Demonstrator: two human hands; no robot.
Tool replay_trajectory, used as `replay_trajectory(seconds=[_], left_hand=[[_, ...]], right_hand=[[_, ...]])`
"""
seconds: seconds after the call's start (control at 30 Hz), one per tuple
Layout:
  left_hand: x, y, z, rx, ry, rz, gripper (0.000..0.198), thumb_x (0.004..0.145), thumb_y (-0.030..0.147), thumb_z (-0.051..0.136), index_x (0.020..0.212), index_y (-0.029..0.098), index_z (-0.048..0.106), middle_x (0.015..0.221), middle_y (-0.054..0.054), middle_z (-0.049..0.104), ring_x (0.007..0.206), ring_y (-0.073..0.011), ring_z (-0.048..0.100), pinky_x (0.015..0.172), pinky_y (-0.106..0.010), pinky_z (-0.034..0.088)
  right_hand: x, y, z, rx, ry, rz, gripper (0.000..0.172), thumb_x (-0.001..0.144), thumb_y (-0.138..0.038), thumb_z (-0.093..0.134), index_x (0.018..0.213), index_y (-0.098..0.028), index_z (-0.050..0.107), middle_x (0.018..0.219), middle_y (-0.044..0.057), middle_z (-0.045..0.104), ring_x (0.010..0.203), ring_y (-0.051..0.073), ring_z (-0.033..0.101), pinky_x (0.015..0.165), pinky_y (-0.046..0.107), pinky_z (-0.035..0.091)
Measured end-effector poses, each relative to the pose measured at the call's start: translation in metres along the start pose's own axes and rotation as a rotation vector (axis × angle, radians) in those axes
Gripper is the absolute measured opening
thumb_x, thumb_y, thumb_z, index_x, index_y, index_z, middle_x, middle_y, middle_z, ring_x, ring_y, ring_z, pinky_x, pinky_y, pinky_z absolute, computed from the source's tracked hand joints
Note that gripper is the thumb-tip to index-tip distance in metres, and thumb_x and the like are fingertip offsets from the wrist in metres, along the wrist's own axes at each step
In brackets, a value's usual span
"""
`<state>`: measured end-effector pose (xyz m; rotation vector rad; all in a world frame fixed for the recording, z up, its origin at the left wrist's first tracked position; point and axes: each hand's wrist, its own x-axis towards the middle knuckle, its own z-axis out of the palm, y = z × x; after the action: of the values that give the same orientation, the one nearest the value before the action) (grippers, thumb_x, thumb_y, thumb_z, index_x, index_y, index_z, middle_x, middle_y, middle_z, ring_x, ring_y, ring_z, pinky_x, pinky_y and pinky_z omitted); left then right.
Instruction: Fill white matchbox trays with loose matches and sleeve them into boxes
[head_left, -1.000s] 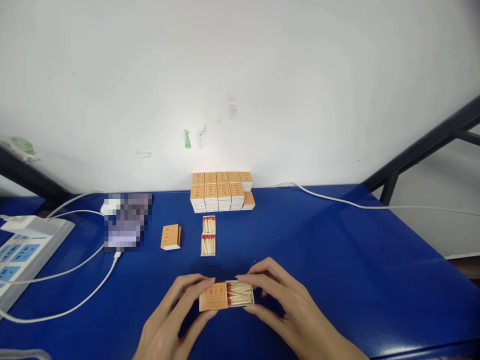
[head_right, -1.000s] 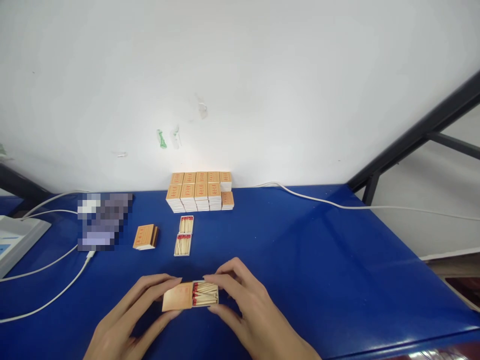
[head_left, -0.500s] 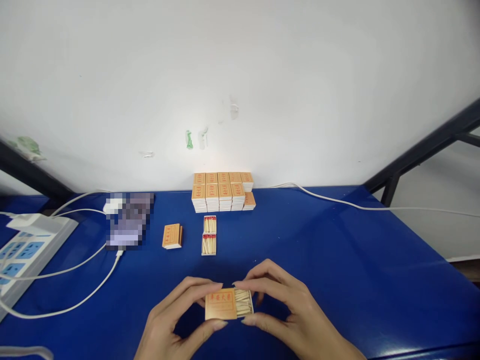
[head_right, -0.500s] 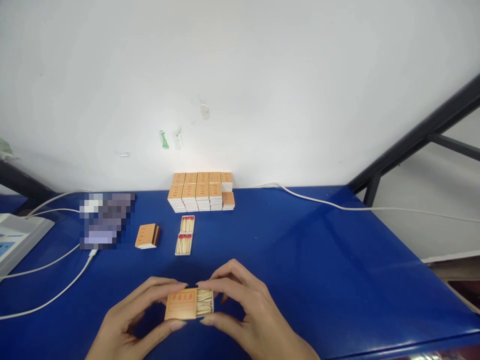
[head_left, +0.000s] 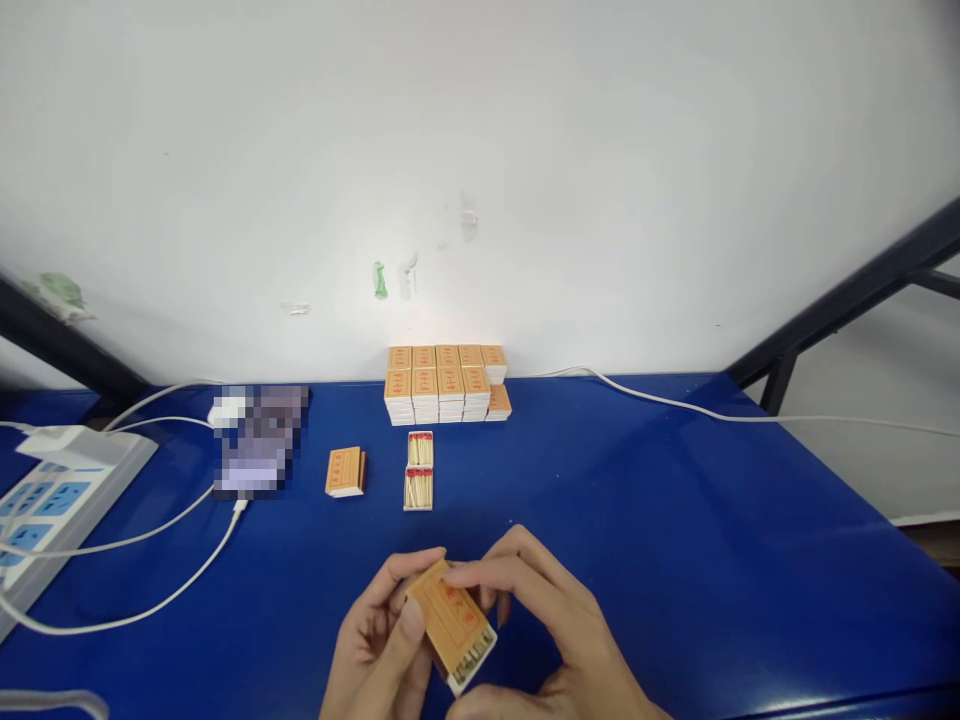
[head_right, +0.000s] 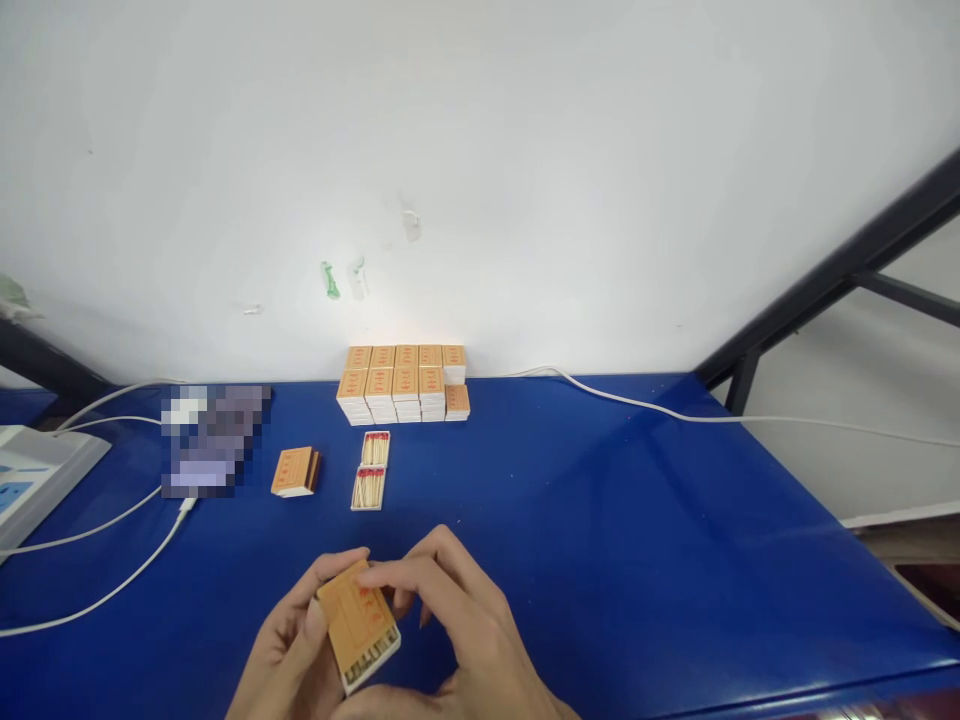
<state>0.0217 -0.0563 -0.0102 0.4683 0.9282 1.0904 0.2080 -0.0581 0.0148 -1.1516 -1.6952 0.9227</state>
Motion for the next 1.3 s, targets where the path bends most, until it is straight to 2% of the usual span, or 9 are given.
replay_trajectory(seconds=[0.13,0.27,0.4,0.47,0.57,0.77,0.97,1.13,1.3], left_hand=[[0.001,0.000,-0.001,-0.019,0.002,-0.062,0.054,0.091,0.063,0.088,0.126,0.021,0.084,0.112,-0.014,0.087,0.104,-0.0295,0.084,0.091,-0.037,0.065],[0.000,-0.004,-0.001,-0.107,-0.032,-0.141,0.051,0.096,0.052,0.088,0.134,0.018,0.083,0.108,-0.014,0.088,0.100,-0.0268,0.085,0.086,-0.032,0.064],[-0.001,-0.010,0.001,-0.166,-0.006,-0.221,0.052,0.096,0.049,0.089,0.137,0.018,0.081,0.114,-0.013,0.087,0.087,-0.0196,0.083,0.075,-0.025,0.063],[-0.002,-0.011,0.002,-0.171,0.019,-0.242,0.055,0.093,0.049,0.092,0.137,0.017,0.081,0.111,-0.012,0.087,0.088,-0.0200,0.083,0.075,-0.025,0.063],[-0.002,-0.009,0.003,-0.169,0.048,-0.247,0.061,0.092,0.052,0.092,0.139,0.016,0.079,0.106,-0.012,0.086,0.090,-0.0225,0.084,0.077,-0.028,0.066],[-0.001,-0.008,0.001,-0.255,0.054,-0.220,0.062,0.096,0.045,0.090,0.149,0.019,0.072,0.112,-0.011,0.086,0.090,-0.0217,0.084,0.084,-0.031,0.067],[0.000,-0.010,0.000,-0.271,0.009,-0.236,0.060,0.092,0.045,0.094,0.143,0.018,0.076,0.113,-0.012,0.086,0.089,-0.0199,0.083,0.084,-0.030,0.065],[0.000,-0.011,0.003,-0.262,-0.008,-0.248,0.054,0.095,0.048,0.090,0.138,0.017,0.079,0.110,-0.011,0.084,0.088,-0.0188,0.081,0.075,-0.027,0.062],[0.000,-0.014,0.006,-0.271,0.038,-0.250,0.058,0.085,0.051,0.097,0.131,0.018,0.083,0.105,-0.008,0.084,0.083,-0.0163,0.080,0.065,-0.022,0.057]], right_hand=[[0.004,0.000,-0.003,0.010,-0.017,-0.025,0.052,0.087,-0.037,0.098,0.134,-0.038,0.076,0.103,0.000,0.069,0.090,0.018,0.071,0.080,0.032,0.063],[0.006,0.002,-0.005,-0.039,0.026,-0.054,0.051,0.085,-0.035,0.099,0.131,-0.037,0.076,0.107,0.000,0.065,0.087,0.016,0.071,0.077,0.027,0.065],[0.005,0.005,-0.002,-0.114,0.058,-0.133,0.058,0.083,-0.030,0.100,0.133,-0.035,0.073,0.122,0.003,0.068,0.110,0.021,0.075,0.094,0.027,0.067],[0.004,0.005,-0.002,-0.142,0.039,-0.166,0.057,0.087,-0.030,0.097,0.137,-0.034,0.070,0.128,0.004,0.070,0.119,0.022,0.075,0.103,0.028,0.065],[0.003,0.006,-0.003,-0.167,-0.028,-0.166,0.052,0.097,-0.027,0.088,0.143,-0.033,0.067,0.136,0.004,0.071,0.125,0.020,0.074,0.109,0.027,0.062],[0.000,0.013,-0.001,-0.127,-0.082,-0.094,0.051,0.101,-0.027,0.083,0.146,-0.039,0.063,0.138,0.000,0.071,0.126,0.017,0.073,0.110,0.025,0.061],[0.002,0.010,-0.004,-0.004,-0.075,-0.045,0.053,0.097,-0.021,0.087,0.142,-0.041,0.068,0.135,-0.002,0.073,0.122,0.016,0.074,0.103,0.023,0.062],[0.003,0.009,-0.011,0.055,-0.118,0.017,0.059,0.091,-0.029,0.095,0.141,-0.047,0.070,0.130,-0.003,0.073,0.111,0.017,0.075,0.093,0.025,0.063],[0.003,0.010,-0.014,0.069,-0.147,0.055,0.056,0.093,-0.033,0.093,0.141,-0.048,0.070,0.131,-0.002,0.073,0.112,0.018,0.074,0.095,0.028,0.062]])
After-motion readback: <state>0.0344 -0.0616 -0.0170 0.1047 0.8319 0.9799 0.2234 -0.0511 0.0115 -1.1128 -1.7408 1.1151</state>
